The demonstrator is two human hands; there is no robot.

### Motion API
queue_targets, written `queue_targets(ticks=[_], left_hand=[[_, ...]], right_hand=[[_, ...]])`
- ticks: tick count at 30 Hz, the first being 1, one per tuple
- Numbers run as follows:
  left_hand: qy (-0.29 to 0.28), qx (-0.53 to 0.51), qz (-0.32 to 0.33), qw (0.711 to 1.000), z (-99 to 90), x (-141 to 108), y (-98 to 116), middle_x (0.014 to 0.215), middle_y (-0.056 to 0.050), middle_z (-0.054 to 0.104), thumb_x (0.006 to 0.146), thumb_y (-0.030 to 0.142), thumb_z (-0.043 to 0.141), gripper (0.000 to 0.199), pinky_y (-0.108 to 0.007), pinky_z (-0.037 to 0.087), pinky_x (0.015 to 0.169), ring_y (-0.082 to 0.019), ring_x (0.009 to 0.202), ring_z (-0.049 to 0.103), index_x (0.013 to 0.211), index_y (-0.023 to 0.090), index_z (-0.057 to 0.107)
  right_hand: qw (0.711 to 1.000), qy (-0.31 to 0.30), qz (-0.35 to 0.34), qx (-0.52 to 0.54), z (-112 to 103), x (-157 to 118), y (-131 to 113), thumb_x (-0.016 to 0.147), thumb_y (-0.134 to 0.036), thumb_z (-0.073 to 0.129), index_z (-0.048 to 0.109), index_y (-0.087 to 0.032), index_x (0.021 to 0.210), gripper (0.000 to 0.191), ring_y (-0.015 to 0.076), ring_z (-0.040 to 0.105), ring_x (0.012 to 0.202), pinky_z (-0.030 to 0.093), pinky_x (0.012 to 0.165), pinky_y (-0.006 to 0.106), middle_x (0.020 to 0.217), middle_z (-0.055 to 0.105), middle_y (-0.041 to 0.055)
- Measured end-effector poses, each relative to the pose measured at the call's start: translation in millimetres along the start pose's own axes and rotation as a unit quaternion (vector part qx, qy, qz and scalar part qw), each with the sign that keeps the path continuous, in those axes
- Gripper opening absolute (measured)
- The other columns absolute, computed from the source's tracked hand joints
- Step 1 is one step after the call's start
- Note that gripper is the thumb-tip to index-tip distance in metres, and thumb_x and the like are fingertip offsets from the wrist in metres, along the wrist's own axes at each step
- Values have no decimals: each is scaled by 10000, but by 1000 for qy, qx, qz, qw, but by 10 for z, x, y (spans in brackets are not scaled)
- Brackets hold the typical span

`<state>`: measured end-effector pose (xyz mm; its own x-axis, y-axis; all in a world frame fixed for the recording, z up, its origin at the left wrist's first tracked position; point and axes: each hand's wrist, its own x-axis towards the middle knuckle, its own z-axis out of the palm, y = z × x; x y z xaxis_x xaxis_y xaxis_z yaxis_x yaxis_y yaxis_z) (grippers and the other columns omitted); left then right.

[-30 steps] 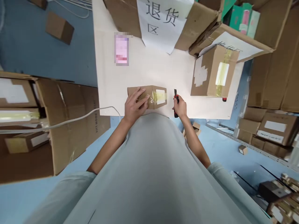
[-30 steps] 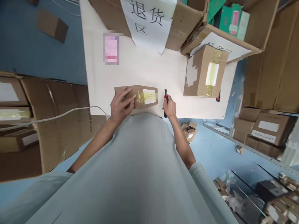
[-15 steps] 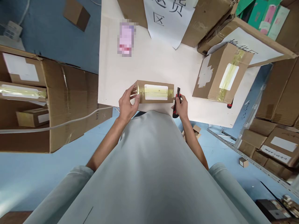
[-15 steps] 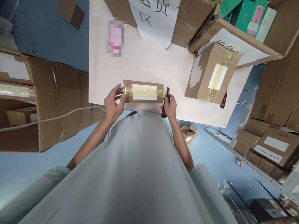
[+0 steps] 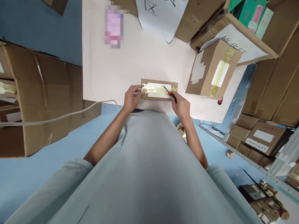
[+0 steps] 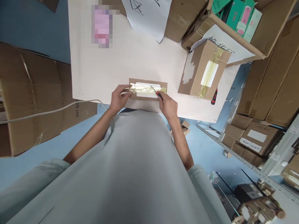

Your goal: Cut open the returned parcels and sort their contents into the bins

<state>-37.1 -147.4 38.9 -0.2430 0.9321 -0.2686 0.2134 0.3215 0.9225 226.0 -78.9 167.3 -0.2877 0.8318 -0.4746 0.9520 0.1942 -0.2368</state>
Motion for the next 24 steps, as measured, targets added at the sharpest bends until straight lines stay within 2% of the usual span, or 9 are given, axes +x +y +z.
queue_targets(ticks=[3, 6, 9, 13, 19, 24], left_hand=[[4, -24, -10, 1000, 24, 39, -71, 1369, -115, 708, 954, 372, 758, 396, -374, 689, 957, -231, 1126, 763, 1331, 253, 772], [6, -38, -16, 999, 52, 78, -125, 1372, -120, 714, 939, 372, 781, 399, -373, 696, 929, -237, 1108, 775, 1318, 247, 777], [8, -54, -17, 998, 68, 96, -148, 1374, -114, 725, 927, 372, 793, 407, -369, 698, 936, -239, 1116, 776, 1314, 247, 784], [11, -69, -15, 997, 80, 97, -158, 1379, -113, 728, 931, 380, 793, 407, -377, 699, 948, -241, 1123, 775, 1318, 252, 789], [14, -82, -13, 996, 109, 114, -189, 1376, -112, 737, 934, 441, 805, 411, -383, 701, 953, -249, 1124, 779, 1297, 250, 795], [20, -80, -15, 996, 127, 128, -206, 1358, -114, 743, 929, 404, 799, 393, -381, 697, 959, -245, 1108, 784, 1283, 235, 803]], right_hand=[[992, -59, -82, -77, -111, 96, -292, 1226, -440, 273, 609, -278, 1543, 490, 275, 732, 1081, 439, 803, 283, 1302, 800, 107], [976, -96, -122, -152, -150, 249, -561, 1231, -449, 248, 617, -253, 1535, 516, 276, 731, 1060, 404, 791, 291, 1243, 800, 142], [961, -109, -151, -205, -161, 391, -731, 1230, -394, 253, 616, -229, 1527, 498, 281, 739, 1050, 405, 807, 313, 1231, 790, 170], [948, -114, -178, -239, -176, 509, -821, 1220, -319, 285, 619, -224, 1522, 461, 286, 748, 1027, 423, 830, 338, 1216, 790, 169], [942, -115, -192, -248, -188, 601, -888, 1210, -299, 326, 618, -210, 1532, 444, 296, 752, 1024, 443, 838, 358, 1205, 794, 185], [935, -123, -205, -263, -190, 661, -914, 1196, -246, 334, 639, -188, 1514, 444, 303, 758, 1026, 450, 842, 370, 1184, 803, 189]])
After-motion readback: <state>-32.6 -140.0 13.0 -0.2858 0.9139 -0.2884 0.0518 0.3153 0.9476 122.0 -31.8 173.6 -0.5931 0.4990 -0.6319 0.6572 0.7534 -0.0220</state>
